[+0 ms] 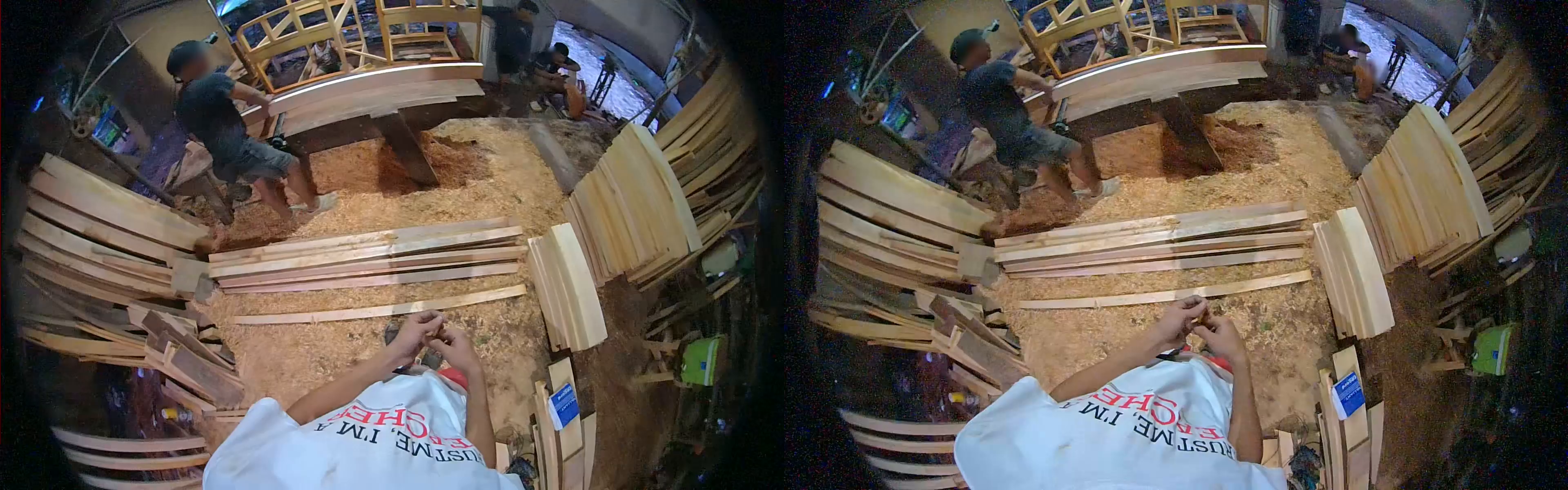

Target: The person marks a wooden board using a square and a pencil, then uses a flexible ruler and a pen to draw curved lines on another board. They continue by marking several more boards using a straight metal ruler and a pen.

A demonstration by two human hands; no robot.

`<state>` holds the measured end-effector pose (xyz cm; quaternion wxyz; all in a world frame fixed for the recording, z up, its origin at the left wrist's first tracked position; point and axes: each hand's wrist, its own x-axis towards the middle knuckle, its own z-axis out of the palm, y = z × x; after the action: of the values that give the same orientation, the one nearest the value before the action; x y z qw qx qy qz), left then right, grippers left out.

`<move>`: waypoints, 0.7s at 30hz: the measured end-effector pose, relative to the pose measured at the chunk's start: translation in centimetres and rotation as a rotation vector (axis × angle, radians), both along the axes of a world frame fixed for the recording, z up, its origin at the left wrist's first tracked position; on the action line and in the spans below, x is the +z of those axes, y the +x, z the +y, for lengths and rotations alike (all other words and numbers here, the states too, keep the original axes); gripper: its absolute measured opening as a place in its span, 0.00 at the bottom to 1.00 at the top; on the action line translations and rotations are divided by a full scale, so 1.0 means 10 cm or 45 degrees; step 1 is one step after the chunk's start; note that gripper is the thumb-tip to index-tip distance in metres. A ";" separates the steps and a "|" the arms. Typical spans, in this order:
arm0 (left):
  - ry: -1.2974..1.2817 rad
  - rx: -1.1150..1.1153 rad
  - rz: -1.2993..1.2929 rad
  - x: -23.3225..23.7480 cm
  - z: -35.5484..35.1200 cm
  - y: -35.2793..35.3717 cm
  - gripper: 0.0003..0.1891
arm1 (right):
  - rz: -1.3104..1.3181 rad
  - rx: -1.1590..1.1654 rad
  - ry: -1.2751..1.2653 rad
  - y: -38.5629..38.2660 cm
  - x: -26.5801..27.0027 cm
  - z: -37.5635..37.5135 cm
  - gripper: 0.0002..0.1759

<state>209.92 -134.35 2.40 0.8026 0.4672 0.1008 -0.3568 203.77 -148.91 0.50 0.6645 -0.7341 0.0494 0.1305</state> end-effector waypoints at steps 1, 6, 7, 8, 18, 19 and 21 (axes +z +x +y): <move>0.128 -0.041 -0.081 0.00 0.01 -0.04 0.08 | -0.003 0.007 0.009 -0.03 -0.03 0.01 0.11; 0.384 -0.107 -0.722 -0.30 0.04 0.07 0.13 | 0.163 0.121 -0.038 0.00 -0.02 -0.05 0.12; 0.385 -0.097 -0.724 -0.32 0.06 0.03 0.13 | 0.155 0.159 -0.030 -0.02 -0.01 -0.06 0.13; 0.591 -0.135 -0.814 -0.32 0.08 0.00 0.14 | 0.201 0.172 0.022 -0.02 0.04 -0.05 0.15; 0.631 -0.108 -0.563 -0.47 0.27 -0.09 0.24 | 0.146 -0.087 0.180 -0.03 -0.27 0.06 0.15; 0.695 -0.119 -0.615 -0.47 0.30 -0.11 0.26 | 0.150 -0.077 0.172 -0.04 -0.25 0.05 0.15; 0.789 -0.254 -0.631 -0.47 0.39 -0.07 0.27 | 0.088 -0.135 0.119 -0.03 -0.23 -0.01 0.15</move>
<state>209.18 -130.41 -2.30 0.5852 0.7663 -0.0387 -0.2624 203.43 -149.06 -1.77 0.7019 -0.6937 0.1052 0.1227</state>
